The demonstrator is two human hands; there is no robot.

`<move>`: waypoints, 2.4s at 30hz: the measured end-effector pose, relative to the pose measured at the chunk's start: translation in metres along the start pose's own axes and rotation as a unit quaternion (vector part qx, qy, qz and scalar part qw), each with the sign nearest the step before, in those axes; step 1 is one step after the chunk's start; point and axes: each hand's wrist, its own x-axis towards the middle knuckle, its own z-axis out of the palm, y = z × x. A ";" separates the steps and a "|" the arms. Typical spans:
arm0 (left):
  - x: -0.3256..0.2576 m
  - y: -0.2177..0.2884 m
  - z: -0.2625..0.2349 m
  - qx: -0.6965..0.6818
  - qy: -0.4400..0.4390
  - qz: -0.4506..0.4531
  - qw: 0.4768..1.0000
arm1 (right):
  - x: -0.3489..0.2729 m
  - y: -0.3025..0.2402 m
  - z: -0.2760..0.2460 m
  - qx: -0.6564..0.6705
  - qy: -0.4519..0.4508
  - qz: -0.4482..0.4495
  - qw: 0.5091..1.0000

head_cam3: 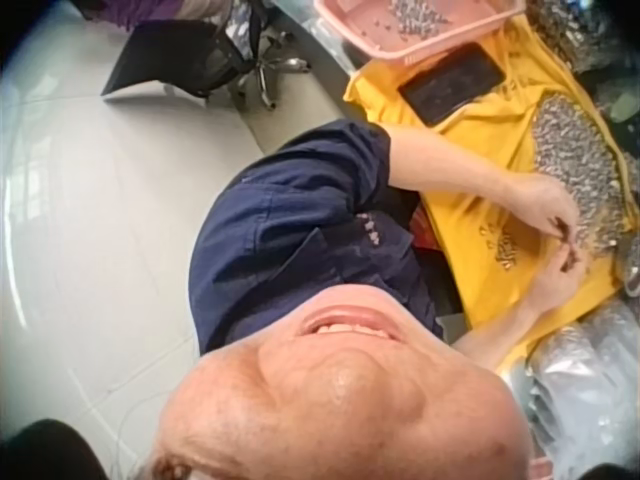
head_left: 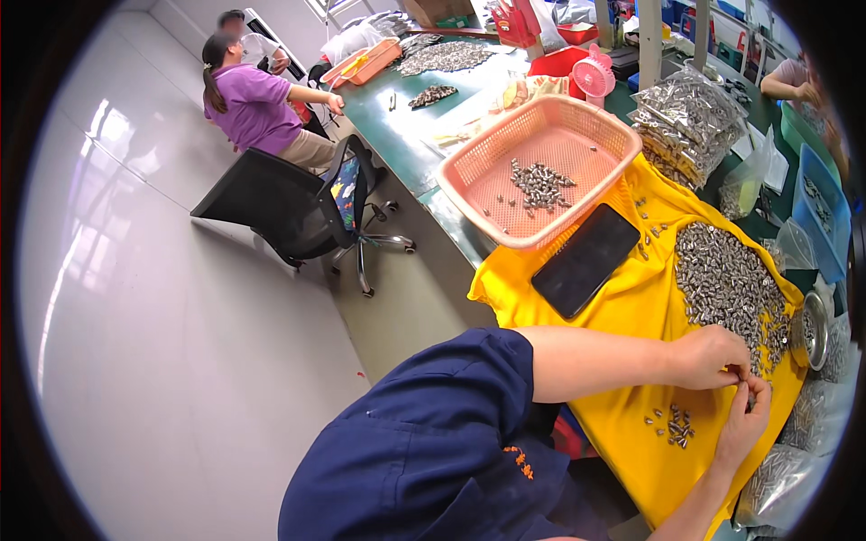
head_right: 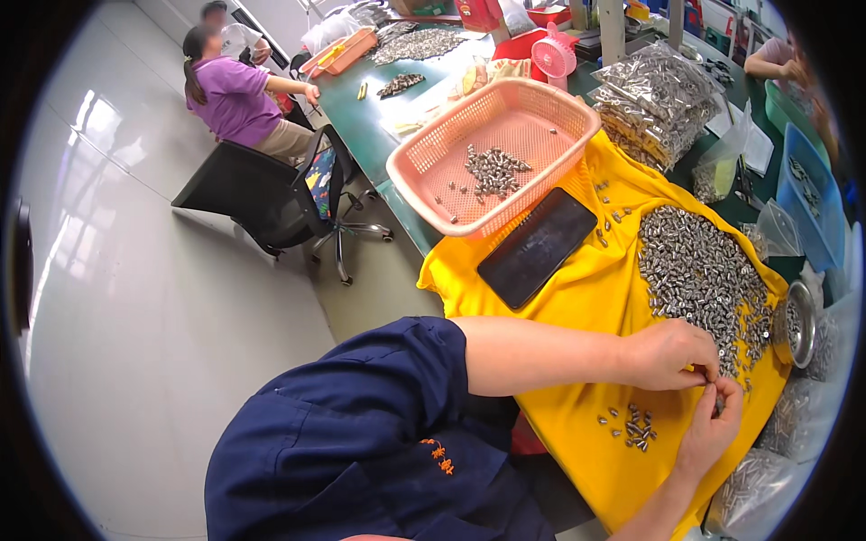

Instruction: The person assembles small metal components by inserting pins into them by hand and placing the assembled pieces onto a cloth.

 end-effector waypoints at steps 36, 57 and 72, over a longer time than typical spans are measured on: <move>0.005 0.009 -0.009 -0.120 -0.077 -0.237 0.961 | -0.003 -0.018 -0.003 -0.076 -0.028 -0.057 0.995; 0.004 0.004 -0.011 -0.236 -0.073 -0.246 0.937 | -0.001 -0.015 -0.011 -0.041 0.002 -0.013 0.999; 0.005 0.013 -0.013 -0.136 -0.078 -0.238 0.959 | -0.005 -0.019 -0.001 -0.085 -0.021 -0.071 0.994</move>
